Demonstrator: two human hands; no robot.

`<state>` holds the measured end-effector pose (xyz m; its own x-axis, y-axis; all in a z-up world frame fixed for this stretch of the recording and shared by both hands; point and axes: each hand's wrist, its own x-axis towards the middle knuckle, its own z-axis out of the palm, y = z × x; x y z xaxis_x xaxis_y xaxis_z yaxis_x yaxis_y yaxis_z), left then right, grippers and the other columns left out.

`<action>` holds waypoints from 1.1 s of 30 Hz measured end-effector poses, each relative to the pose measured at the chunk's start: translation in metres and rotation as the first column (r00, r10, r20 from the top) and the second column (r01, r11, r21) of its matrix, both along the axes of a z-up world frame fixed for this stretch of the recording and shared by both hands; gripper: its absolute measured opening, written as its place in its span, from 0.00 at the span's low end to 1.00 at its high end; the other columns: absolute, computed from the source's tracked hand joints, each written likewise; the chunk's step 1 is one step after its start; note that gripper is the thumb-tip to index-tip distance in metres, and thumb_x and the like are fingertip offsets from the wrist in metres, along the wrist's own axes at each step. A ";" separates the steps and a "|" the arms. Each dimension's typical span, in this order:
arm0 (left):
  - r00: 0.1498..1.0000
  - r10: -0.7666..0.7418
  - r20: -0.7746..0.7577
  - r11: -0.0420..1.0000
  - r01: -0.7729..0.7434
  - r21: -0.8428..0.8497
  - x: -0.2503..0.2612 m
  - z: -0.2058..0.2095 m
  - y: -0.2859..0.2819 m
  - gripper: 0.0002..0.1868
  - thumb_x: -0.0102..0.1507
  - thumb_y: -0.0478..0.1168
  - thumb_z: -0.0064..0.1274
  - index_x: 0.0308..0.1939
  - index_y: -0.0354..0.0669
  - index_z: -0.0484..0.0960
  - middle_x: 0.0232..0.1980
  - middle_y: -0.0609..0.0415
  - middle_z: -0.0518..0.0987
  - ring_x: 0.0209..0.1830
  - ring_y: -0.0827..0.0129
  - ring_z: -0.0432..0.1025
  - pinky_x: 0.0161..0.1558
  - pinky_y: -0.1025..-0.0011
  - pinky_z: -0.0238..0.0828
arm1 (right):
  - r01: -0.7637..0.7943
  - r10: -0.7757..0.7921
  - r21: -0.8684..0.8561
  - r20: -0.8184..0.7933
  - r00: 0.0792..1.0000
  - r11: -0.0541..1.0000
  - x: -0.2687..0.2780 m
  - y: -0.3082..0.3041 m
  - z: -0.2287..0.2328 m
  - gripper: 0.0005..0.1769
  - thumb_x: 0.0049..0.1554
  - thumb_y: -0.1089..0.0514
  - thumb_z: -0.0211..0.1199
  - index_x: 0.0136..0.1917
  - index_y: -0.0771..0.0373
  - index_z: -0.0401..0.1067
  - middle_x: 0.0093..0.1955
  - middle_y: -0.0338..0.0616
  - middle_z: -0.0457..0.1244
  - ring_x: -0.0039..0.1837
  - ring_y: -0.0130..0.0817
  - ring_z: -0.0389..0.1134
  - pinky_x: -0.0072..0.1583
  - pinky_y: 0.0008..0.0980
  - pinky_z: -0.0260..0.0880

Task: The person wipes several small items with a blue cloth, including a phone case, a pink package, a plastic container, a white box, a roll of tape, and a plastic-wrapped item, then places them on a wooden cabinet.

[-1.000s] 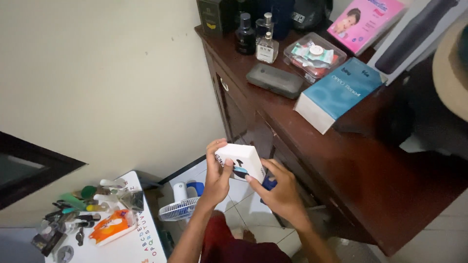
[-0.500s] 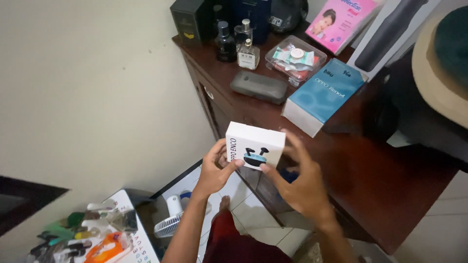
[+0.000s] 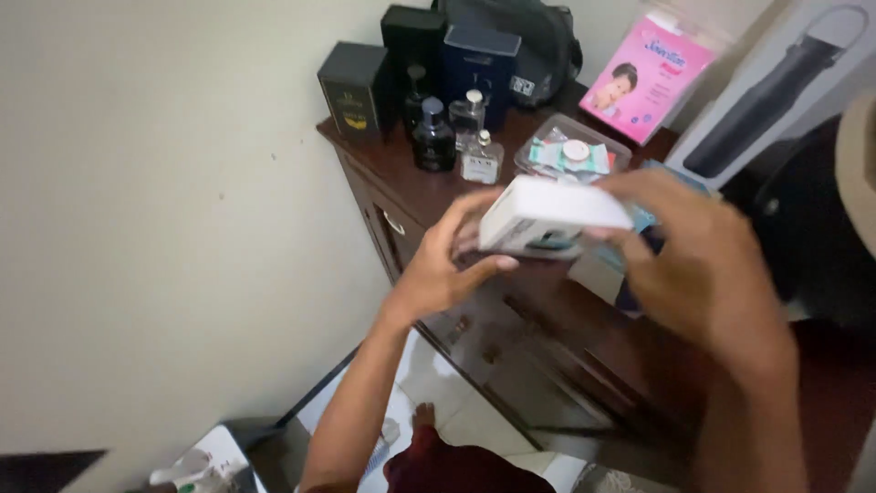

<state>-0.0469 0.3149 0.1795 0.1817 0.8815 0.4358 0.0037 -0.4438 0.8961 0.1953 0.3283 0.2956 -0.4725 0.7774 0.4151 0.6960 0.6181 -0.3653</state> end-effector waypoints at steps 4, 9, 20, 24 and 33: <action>0.899 0.144 -0.414 0.984 -0.087 0.154 -0.042 0.092 0.042 0.44 0.62 0.62 0.53 0.74 0.44 0.58 0.77 0.42 0.63 0.78 0.48 0.60 0.74 0.48 0.60 | 0.071 -0.066 0.145 -0.039 0.997 0.987 0.002 0.055 0.003 0.23 0.58 0.66 0.67 0.67 0.67 0.75 0.64 0.56 0.69 0.61 0.53 0.69 0.57 0.50 0.67; 0.691 0.425 -0.585 0.799 0.017 0.601 -0.083 0.154 0.168 0.10 0.72 0.42 0.49 0.50 0.38 0.76 0.49 0.46 0.78 0.48 0.53 0.74 0.48 0.58 0.69 | 0.209 -0.230 0.326 0.025 0.973 0.922 -0.003 0.111 0.005 0.22 0.66 0.58 0.71 0.68 0.72 0.76 0.64 0.59 0.70 0.43 0.53 0.70 0.42 0.49 0.66; -0.082 -0.109 -0.991 0.977 -0.190 -0.092 -0.052 0.131 0.371 0.27 0.74 0.53 0.39 0.68 0.36 0.72 0.72 0.42 0.69 0.66 0.41 0.68 0.59 0.46 0.70 | 0.320 -0.324 -0.071 -0.055 0.944 0.945 -0.050 0.169 0.009 0.22 0.59 0.59 0.67 0.67 0.62 0.75 0.64 0.50 0.69 0.55 0.50 0.67 0.49 0.49 0.63; -0.134 -0.092 -0.987 0.985 -0.157 -0.071 -0.050 0.120 0.397 0.32 0.75 0.55 0.33 0.71 0.30 0.67 0.78 0.40 0.62 0.75 0.43 0.60 0.70 0.47 0.59 | 0.253 -0.271 -0.197 -0.072 0.960 0.947 -0.056 0.182 0.002 0.17 0.60 0.57 0.68 0.62 0.57 0.76 0.59 0.45 0.71 0.39 0.43 0.72 0.43 0.46 0.65; 0.104 -0.143 -0.984 0.963 -0.214 -0.162 -0.057 0.139 0.362 0.55 0.61 0.77 0.12 0.79 0.43 0.56 0.81 0.47 0.55 0.79 0.48 0.53 0.71 0.44 0.52 | 0.274 -0.286 -0.178 -0.051 0.957 0.945 -0.069 0.213 -0.021 0.17 0.60 0.57 0.67 0.62 0.61 0.75 0.64 0.44 0.69 0.42 0.48 0.68 0.43 0.49 0.62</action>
<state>-0.1037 0.6774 0.3184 0.2535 0.9223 -0.2916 0.9658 -0.2242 0.1306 0.1260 0.5417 0.2749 -0.1983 0.9351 0.2938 0.7989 0.3279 -0.5042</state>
